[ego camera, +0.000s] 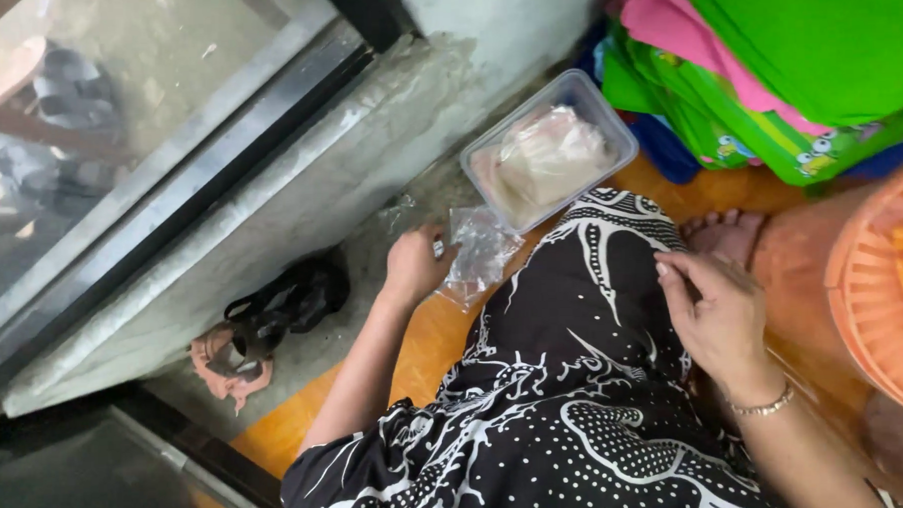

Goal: Packing snacks into small plastic bags and then organizing those bags into larger green tote bags.

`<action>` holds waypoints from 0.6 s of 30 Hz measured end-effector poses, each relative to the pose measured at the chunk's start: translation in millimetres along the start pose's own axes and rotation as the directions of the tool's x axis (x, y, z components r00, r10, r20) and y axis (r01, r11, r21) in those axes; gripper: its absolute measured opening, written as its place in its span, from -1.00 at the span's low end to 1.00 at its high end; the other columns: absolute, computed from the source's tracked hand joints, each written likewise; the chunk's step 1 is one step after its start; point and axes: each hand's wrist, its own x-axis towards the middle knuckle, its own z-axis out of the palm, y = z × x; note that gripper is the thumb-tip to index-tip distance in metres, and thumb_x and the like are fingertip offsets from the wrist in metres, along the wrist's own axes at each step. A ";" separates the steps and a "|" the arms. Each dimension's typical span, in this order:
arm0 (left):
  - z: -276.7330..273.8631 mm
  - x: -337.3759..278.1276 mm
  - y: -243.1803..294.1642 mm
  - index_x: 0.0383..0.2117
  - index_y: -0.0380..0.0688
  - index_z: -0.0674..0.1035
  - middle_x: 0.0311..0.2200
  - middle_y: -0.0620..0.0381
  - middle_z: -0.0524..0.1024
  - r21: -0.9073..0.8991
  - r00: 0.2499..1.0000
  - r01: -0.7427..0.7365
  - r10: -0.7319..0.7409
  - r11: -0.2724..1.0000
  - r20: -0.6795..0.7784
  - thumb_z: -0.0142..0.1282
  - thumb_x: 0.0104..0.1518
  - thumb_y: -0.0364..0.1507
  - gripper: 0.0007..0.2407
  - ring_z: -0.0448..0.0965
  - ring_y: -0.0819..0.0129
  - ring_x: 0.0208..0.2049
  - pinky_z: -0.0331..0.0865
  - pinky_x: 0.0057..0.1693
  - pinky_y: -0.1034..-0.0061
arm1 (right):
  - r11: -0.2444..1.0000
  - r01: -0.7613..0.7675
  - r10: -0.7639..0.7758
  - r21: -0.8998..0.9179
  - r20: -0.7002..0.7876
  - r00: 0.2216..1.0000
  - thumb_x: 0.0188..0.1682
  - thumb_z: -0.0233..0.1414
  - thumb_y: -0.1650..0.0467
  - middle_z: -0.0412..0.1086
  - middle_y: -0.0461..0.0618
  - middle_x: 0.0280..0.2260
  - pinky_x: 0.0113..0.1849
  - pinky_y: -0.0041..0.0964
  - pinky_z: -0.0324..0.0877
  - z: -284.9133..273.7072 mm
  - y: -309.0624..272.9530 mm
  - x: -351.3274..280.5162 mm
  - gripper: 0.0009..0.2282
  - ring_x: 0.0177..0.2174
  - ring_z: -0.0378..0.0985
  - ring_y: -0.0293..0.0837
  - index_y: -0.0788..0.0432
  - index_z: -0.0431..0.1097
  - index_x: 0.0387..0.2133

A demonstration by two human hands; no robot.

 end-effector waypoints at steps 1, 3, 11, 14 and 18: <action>19.5 -6.5 -14.8 -0.57 -0.17 0.50 -0.54 0.02 0.43 -0.003 1.000 0.023 -0.023 1.000 -0.002 0.07 -0.24 -0.40 -0.86 0.40 0.06 -0.52 0.28 -0.38 0.33 | 1.000 0.009 -0.009 0.006 0.020 1.000 -0.22 0.00 0.58 0.33 0.03 -0.55 -0.48 -0.33 0.21 6.7 -2.5 12.6 -0.90 -0.60 0.28 -0.10 0.31 0.38 -0.43; 58.2 -16.8 -42.4 -0.24 -0.29 0.38 -0.29 -0.19 0.29 0.145 0.992 0.123 -0.126 0.982 0.014 0.22 -0.31 -0.14 -0.45 0.30 -0.07 -0.28 0.25 -0.13 0.25 | 0.997 0.065 -0.067 0.029 0.067 0.995 -0.21 0.00 0.58 0.38 0.05 -0.46 -0.40 -0.35 0.26 20.1 -8.0 38.6 -0.90 -0.50 0.37 -0.09 0.34 0.38 -0.42; 98.0 -32.3 -36.5 -0.35 -0.22 0.37 -0.30 -0.10 0.25 0.127 0.988 0.143 -0.134 0.981 -0.077 0.27 -0.47 -0.18 -0.47 0.37 -0.17 -0.30 0.32 -0.20 0.17 | 0.979 0.144 -0.157 0.141 0.085 0.984 -0.21 0.03 0.50 0.34 0.03 -0.61 -0.50 -0.23 0.32 102.7 9.4 73.5 -0.95 -0.54 0.41 0.02 0.17 0.42 -0.49; 90.8 -23.9 -31.4 -0.21 -0.22 0.32 -0.25 -0.11 0.24 0.101 0.979 0.197 -0.190 0.975 -0.072 0.25 -0.41 -0.22 -0.41 0.33 -0.14 -0.23 0.27 -0.15 0.17 | 0.979 0.146 -0.155 0.145 0.054 0.986 -0.21 0.04 0.51 0.33 0.00 -0.61 -0.48 -0.27 0.32 115.8 25.6 78.0 -0.95 -0.55 0.40 -0.01 0.17 0.42 -0.50; 57.2 -6.5 -13.3 -0.04 -0.23 0.26 -0.02 -0.29 0.07 0.061 0.976 0.216 -0.213 0.975 -0.046 0.17 -0.30 -0.09 -0.33 0.11 -0.24 0.00 0.08 0.03 -0.01 | 0.987 0.155 -0.153 0.047 -0.050 0.987 -0.16 0.02 0.52 0.31 -0.01 -0.58 -0.45 -0.25 0.30 114.4 48.1 84.1 -0.95 -0.52 0.39 -0.01 0.18 0.42 -0.46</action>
